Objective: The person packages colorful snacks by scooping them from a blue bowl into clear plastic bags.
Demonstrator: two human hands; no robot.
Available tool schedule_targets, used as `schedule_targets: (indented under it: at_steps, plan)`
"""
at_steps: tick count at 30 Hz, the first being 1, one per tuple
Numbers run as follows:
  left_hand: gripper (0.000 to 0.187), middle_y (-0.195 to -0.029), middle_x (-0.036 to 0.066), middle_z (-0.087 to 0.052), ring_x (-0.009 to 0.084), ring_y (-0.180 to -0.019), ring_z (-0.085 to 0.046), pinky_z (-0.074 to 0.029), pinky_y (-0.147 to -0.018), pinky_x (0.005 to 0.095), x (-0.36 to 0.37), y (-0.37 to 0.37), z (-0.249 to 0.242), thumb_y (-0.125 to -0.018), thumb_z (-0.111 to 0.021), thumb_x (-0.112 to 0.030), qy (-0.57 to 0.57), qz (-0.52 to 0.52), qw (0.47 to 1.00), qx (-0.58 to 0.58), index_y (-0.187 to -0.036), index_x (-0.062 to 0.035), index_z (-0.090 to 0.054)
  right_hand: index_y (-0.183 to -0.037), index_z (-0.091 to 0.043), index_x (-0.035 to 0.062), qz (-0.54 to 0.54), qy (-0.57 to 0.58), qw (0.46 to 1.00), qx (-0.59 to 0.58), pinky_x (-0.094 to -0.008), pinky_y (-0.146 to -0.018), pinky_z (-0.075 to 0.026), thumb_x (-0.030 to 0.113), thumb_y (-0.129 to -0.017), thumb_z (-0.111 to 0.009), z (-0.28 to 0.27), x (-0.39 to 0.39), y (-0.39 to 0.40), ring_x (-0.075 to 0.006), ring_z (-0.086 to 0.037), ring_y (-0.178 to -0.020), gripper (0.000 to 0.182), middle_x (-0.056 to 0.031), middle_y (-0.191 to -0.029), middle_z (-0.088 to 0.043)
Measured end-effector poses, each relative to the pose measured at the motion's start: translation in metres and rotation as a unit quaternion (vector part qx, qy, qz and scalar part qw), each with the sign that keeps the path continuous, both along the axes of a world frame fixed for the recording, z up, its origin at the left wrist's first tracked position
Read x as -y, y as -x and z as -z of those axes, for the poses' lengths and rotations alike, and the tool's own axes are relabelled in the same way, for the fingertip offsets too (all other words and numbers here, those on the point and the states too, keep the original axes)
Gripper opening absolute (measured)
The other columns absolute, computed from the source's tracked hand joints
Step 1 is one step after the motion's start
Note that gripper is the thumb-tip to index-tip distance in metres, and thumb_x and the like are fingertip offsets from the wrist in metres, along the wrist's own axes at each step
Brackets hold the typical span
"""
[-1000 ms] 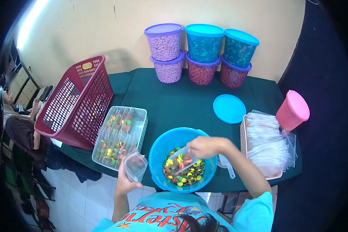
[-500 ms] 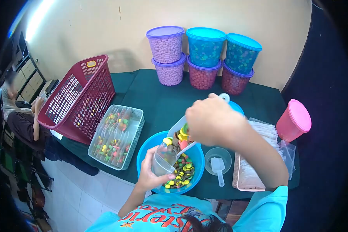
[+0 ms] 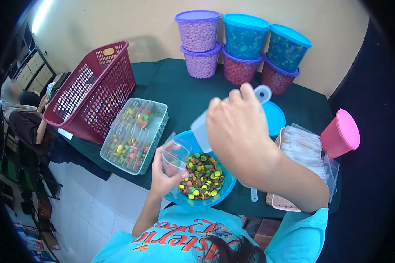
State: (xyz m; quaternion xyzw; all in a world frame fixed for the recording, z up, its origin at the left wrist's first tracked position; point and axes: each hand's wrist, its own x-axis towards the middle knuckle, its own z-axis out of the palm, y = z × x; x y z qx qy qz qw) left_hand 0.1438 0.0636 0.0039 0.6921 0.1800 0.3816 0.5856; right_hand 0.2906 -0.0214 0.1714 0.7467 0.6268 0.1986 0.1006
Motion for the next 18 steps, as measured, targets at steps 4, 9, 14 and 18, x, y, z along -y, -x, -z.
schedule_targets:
  at_steps: [4,9,14,18]
  plan:
    - [0.073,-0.111,0.010,-0.047,0.0182,-0.102,-0.045,-0.037,-0.087,0.0315,-0.016,-0.001,0.003,-0.058,-0.075,-0.023,0.007,0.004,1.000,0.000,-0.117,0.0000,-0.037,-0.091,-0.055,0.0017,-0.004,0.226,0.973,-0.038,-0.0308,-0.076,-0.030,0.019,-0.069,-0.058,0.075,-0.021,-0.008,-0.0174,-0.054,-0.084,0.028,-0.0077,-0.081,-0.059]
    - [0.075,-0.109,0.014,-0.049,0.0202,-0.101,-0.049,-0.039,-0.088,0.0323,-0.047,-0.002,0.008,-0.058,-0.077,-0.021,-0.017,0.091,0.996,-0.006,-0.116,0.0008,-0.036,-0.096,-0.059,0.0064,0.045,0.218,0.975,-0.015,-0.0329,-0.084,-0.026,0.020,-0.075,-0.054,0.172,-0.057,0.006,-0.0178,-0.053,-0.091,0.025,-0.0021,-0.086,-0.060]
    - [0.077,-0.109,0.014,-0.050,0.0206,-0.103,-0.048,-0.038,-0.089,0.0327,-0.071,0.001,0.003,-0.057,-0.078,-0.022,0.025,0.169,0.985,-0.031,-0.119,0.0001,-0.036,-0.094,-0.063,0.0141,0.040,0.268,0.962,0.015,-0.0348,-0.089,-0.024,0.023,-0.077,-0.052,0.197,-0.072,0.029,-0.0182,-0.052,-0.095,0.021,0.0005,-0.085,-0.060]
    - [0.084,-0.110,0.012,-0.048,0.0212,-0.104,-0.046,-0.038,-0.088,0.0340,-0.072,0.005,0.012,-0.053,-0.079,-0.028,0.057,0.232,0.970,-0.039,-0.120,-0.0011,-0.036,-0.093,-0.064,0.0142,0.067,0.304,0.949,-0.053,-0.0343,-0.089,-0.024,0.025,-0.077,-0.052,0.239,-0.066,0.033,-0.0179,-0.052,-0.096,0.022,-0.0008,-0.085,-0.062]
